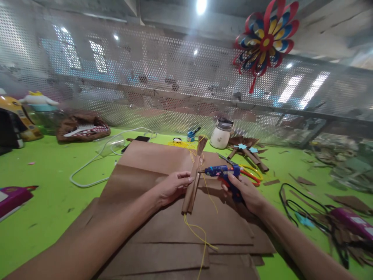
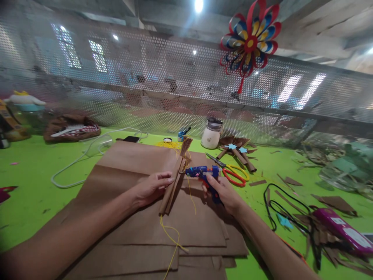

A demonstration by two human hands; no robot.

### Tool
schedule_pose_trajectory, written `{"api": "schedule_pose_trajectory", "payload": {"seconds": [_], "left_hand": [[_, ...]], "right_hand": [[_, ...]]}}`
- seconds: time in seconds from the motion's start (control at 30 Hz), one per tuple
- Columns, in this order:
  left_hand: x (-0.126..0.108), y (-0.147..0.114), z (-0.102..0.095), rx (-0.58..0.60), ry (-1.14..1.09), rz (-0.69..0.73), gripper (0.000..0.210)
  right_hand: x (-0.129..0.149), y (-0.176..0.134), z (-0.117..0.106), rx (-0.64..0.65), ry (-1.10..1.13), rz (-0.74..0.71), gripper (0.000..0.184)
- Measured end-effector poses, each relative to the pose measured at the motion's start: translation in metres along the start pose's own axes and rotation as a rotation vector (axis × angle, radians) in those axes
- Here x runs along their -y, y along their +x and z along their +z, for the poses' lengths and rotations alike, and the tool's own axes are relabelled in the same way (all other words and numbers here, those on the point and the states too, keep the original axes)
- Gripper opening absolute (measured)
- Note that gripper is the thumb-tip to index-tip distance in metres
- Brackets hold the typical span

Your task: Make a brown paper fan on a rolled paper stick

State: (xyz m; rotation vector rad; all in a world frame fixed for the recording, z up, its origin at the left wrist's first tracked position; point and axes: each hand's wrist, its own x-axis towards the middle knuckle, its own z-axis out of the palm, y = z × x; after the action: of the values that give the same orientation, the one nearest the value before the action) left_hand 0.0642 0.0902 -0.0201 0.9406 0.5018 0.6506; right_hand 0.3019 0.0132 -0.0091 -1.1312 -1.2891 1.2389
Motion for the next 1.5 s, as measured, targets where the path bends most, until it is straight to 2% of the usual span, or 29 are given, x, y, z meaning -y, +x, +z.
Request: {"api": "schedule_pose_trajectory", "payload": {"seconds": [0.17, 0.4, 0.63, 1.1, 1.5], "left_hand": [[-0.001, 0.0, 0.0, -0.021, 0.004, -0.016, 0.026], [0.001, 0.001, -0.002, -0.018, 0.003, 0.001, 0.022], [0.0, 0.002, 0.0, -0.039, -0.004, -0.025, 0.021], [-0.001, 0.003, 0.003, -0.043, 0.001, -0.033, 0.019], [-0.002, 0.004, 0.002, -0.034, -0.021, -0.037, 0.021]], "right_hand": [[0.0, 0.0, 0.0, -0.004, -0.015, 0.001, 0.041], [0.0, -0.009, 0.0, 0.11, -0.091, 0.025, 0.041], [0.005, -0.012, -0.001, 0.149, -0.162, 0.017, 0.044], [0.005, -0.003, 0.004, 0.001, -0.067, -0.01, 0.04], [0.001, -0.012, -0.003, 0.182, -0.194, -0.013, 0.038]]}}
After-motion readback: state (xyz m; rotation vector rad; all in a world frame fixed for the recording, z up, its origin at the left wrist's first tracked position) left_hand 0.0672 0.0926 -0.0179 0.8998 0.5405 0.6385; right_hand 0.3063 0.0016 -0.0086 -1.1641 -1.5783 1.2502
